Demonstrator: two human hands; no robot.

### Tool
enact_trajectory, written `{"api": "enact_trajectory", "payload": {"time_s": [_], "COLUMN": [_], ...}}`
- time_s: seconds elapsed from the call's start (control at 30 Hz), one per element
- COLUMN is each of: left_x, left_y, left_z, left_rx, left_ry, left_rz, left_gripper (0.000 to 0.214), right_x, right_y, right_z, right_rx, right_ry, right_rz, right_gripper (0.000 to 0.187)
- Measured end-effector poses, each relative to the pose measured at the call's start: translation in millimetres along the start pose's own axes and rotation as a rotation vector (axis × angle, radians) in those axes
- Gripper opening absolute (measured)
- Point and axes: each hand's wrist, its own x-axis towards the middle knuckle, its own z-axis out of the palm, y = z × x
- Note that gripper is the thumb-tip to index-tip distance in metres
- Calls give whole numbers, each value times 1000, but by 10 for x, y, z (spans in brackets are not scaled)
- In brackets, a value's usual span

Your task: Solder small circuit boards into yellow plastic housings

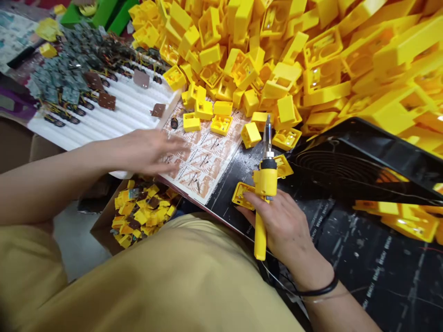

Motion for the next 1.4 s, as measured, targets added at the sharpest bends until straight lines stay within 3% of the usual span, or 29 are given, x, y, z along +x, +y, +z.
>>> {"api": "enact_trajectory", "payload": {"time_s": [0.1,0.17,0.27,0.37,0.43,0.5,0.63,0.73,0.93,1.1,1.2,1.27,1.4], "left_x": [548,713,618,465,510,669,946,852,471,531,554,552,619], "left_y": [-132,-118,93,408,559,620,562,472,464,638,637,496,-75], "left_z": [163,226,169,4,-76,-90,-15,-20,94,317,314,236,39], "left_rx": [144,219,203,-95,-284,-317,-141,-53,-99,-195,-231,-171,62], "left_ry": [162,213,184,-32,-177,-235,-114,17,114,180,220,281,461], "left_rz": [-259,-280,-162,-41,14,2,-165,-228,83,220,326,251,-265], "left_gripper": [47,46,43,43,36,49,67,62,57,47,50,42,23], "right_x": [36,19,-48,-77,-38,31,120,101,84,59,5,-19,6], "right_y": [-24,-15,44,115,134,127,100,111,115,90,94,96,74], "right_z": [24,28,24,29,36,41,39,34,59,40,20,12,12], "right_rx": [-5,1,16,60,96,122,135,149,194,181,151,147,139], "right_ry": [3,3,-1,-25,-40,-48,-82,-92,-91,-63,-64,-69,-62], "right_rz": [-11,0,36,68,75,65,30,58,62,54,57,53,60], "right_gripper": [43,43,43,45,47,45,37,42,43,39,36,35,39]}}
